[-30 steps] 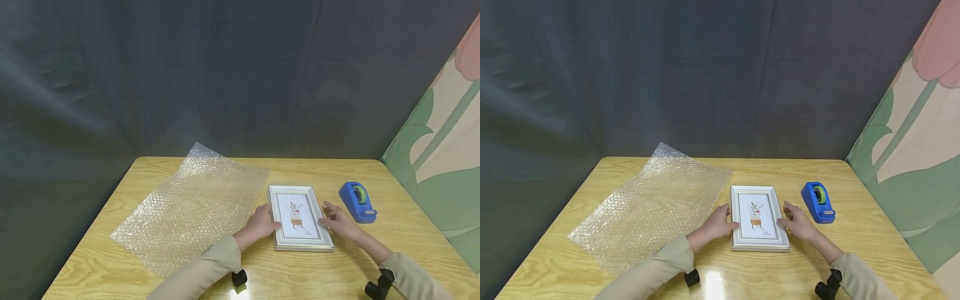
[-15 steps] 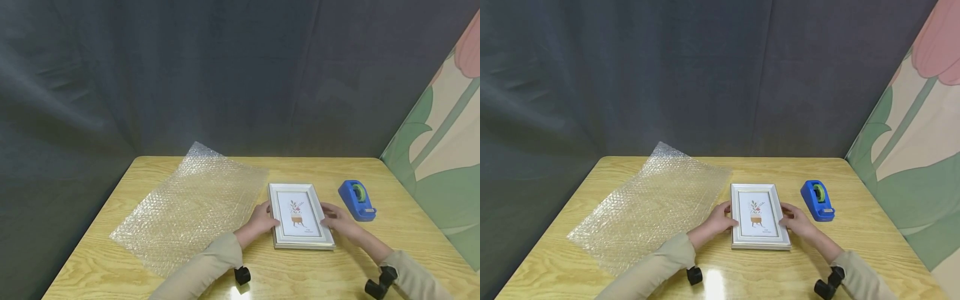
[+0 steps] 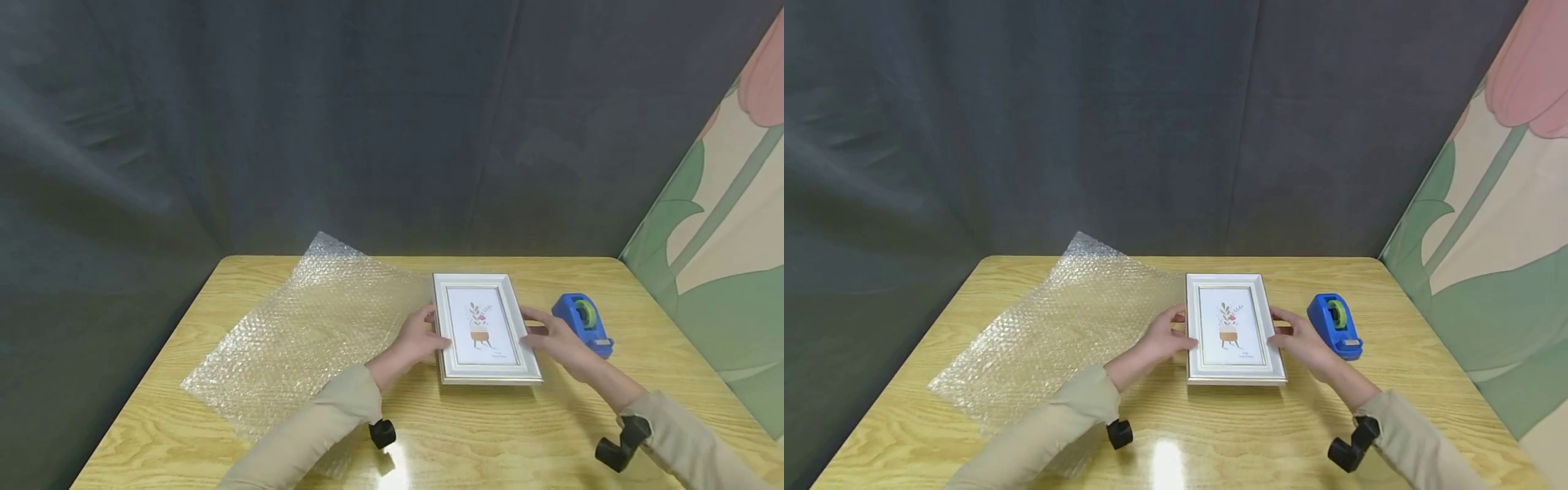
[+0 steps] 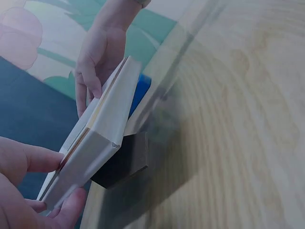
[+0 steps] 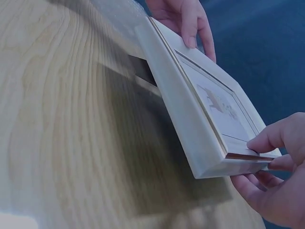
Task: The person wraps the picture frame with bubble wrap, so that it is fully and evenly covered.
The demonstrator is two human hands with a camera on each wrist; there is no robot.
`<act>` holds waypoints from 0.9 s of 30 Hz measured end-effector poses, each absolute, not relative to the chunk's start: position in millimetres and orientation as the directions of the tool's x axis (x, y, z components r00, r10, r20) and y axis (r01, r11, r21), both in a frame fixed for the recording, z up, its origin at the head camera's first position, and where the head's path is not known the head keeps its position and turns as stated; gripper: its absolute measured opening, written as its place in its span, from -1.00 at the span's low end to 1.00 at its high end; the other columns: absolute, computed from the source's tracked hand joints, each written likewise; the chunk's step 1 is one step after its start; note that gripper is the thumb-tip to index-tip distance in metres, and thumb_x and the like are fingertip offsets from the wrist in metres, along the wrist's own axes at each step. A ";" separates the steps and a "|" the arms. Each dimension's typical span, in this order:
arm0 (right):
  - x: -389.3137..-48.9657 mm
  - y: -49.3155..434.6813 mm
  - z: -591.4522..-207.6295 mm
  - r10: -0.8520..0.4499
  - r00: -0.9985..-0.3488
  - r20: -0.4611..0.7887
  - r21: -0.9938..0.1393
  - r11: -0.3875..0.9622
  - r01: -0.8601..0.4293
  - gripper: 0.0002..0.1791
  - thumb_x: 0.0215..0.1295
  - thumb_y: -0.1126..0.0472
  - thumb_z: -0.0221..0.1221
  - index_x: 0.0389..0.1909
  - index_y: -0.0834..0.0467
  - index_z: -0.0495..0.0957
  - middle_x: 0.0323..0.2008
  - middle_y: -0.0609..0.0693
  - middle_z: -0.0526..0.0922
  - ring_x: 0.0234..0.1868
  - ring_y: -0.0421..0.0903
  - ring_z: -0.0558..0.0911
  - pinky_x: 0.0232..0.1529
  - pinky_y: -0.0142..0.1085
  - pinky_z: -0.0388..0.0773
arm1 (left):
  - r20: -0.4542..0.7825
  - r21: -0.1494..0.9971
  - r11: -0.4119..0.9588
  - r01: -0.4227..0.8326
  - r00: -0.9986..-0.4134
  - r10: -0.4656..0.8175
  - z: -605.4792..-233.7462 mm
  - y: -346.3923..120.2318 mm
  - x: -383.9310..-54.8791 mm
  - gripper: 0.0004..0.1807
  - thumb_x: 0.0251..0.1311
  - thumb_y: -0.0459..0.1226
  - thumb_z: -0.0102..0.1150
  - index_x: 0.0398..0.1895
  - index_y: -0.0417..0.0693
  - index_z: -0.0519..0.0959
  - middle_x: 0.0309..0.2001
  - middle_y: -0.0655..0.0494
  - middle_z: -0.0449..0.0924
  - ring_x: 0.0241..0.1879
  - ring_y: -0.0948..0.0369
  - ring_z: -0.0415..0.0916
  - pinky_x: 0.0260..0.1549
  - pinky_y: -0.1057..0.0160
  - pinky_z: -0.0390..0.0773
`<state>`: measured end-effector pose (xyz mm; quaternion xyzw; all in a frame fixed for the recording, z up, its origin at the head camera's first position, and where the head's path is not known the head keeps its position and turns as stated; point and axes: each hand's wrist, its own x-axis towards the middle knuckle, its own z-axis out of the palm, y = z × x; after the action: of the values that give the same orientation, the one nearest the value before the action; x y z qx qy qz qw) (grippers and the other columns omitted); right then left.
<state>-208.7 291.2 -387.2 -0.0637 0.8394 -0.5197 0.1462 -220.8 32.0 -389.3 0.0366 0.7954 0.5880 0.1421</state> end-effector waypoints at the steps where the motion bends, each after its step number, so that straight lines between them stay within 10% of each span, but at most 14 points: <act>1: -210.3 287.4 -385.7 -0.263 -0.948 -0.181 -0.895 0.444 0.047 -0.25 0.19 0.33 0.07 0.33 0.41 -0.06 0.27 0.38 0.09 0.17 0.29 0.30 -0.09 -0.26 0.50 | -0.184 0.946 0.305 -0.111 -0.957 0.222 -387.5 28.2 -222.1 -0.23 -0.14 -0.54 0.25 0.25 -0.22 0.24 0.01 -0.14 0.33 -0.29 0.14 0.52 -0.33 0.34 0.59; 27: -226.8 149.1 -382.2 -0.317 -0.945 -0.080 -0.990 0.134 0.039 -0.32 0.06 0.49 0.06 0.28 0.37 0.13 0.25 0.30 0.24 0.26 0.16 0.24 0.22 -0.06 0.24 | -0.180 0.936 0.315 -0.155 -0.982 0.051 -371.7 -113.9 -227.4 -0.21 -0.21 -0.55 0.13 0.26 -0.30 0.20 0.03 -0.28 0.29 -0.28 0.06 0.47 -0.31 0.24 0.61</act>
<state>-226.8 149.1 -382.2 -0.0939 0.7404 -0.6513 0.1368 -227.4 -113.9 -371.7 -0.0322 0.8061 0.5843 0.0881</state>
